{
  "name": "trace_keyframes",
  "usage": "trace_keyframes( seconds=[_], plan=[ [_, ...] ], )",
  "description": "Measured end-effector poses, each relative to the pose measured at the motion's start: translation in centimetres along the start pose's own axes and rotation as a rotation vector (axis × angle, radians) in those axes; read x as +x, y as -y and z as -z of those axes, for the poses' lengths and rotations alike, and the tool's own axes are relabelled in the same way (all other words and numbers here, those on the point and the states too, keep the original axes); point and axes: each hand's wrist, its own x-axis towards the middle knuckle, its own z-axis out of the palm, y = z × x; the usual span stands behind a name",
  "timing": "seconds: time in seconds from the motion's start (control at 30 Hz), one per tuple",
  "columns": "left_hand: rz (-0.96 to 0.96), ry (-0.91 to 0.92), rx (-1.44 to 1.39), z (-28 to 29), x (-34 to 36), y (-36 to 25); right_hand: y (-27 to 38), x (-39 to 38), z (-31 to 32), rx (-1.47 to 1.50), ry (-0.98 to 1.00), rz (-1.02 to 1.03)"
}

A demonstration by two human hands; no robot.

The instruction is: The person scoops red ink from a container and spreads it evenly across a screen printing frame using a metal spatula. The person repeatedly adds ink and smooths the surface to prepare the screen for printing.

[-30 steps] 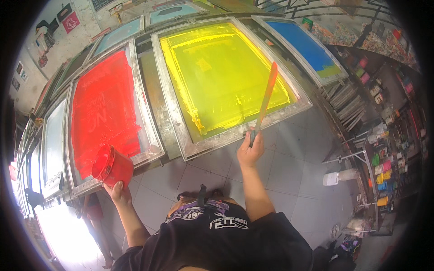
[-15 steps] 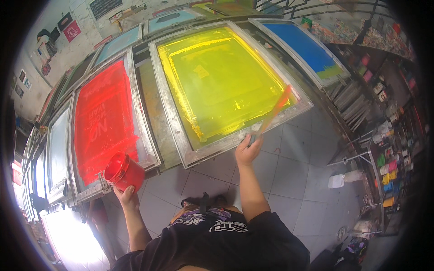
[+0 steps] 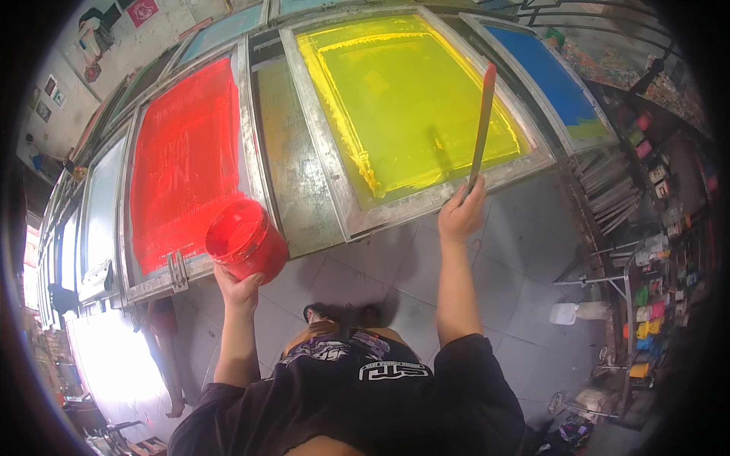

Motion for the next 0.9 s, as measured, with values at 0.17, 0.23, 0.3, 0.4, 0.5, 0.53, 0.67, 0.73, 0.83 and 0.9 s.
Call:
trace_keyframes(
  seconds=[0.17, 0.23, 0.3, 0.4, 0.5, 0.53, 0.67, 0.73, 0.83, 0.9],
  plan=[
    [0.003, -0.011, 0.034, -1.5, 0.1, 1.2, -1.6, 0.4, -0.2, -0.031, 0.125, 0.040],
    [0.005, -0.059, 0.063, -2.4, -0.1, 2.2, -2.3, 1.0, -0.6, -0.034, 0.148, 0.028],
    [-0.054, -0.069, 0.149, -3.3, -0.4, 3.4, -3.0, 1.8, -1.5, -0.020, 0.162, 0.010],
    [-0.102, -0.068, 0.182, -5.6, -0.2, 4.3, -4.6, 2.8, -2.0, -0.070, 0.219, -0.002],
    [-0.185, -0.086, 0.193, -7.3, 0.1, 5.9, -4.8, 2.9, -2.2, -0.094, 0.226, 0.023],
    [-0.198, -0.041, 0.249, -7.4, 0.2, 6.4, -4.7, 2.8, -2.2, -0.101, 0.241, 0.009],
    [-0.306, -0.079, 0.287, -9.4, 0.1, 8.1, -4.5, 2.9, -2.1, -0.084, 0.222, 0.010],
    [-0.326, -0.096, 0.329, -9.5, -0.2, 8.9, -4.5, 2.9, -2.1, -0.057, 0.153, 0.044],
    [-0.332, -0.156, 0.392, -10.2, -0.3, 9.8, -4.0, 2.8, -1.6, -0.005, 0.080, 0.059],
    [-0.363, -0.207, 0.477, -10.6, -0.3, 10.0, -3.6, 2.8, -0.8, 0.043, 0.072, 0.013]
  ],
)
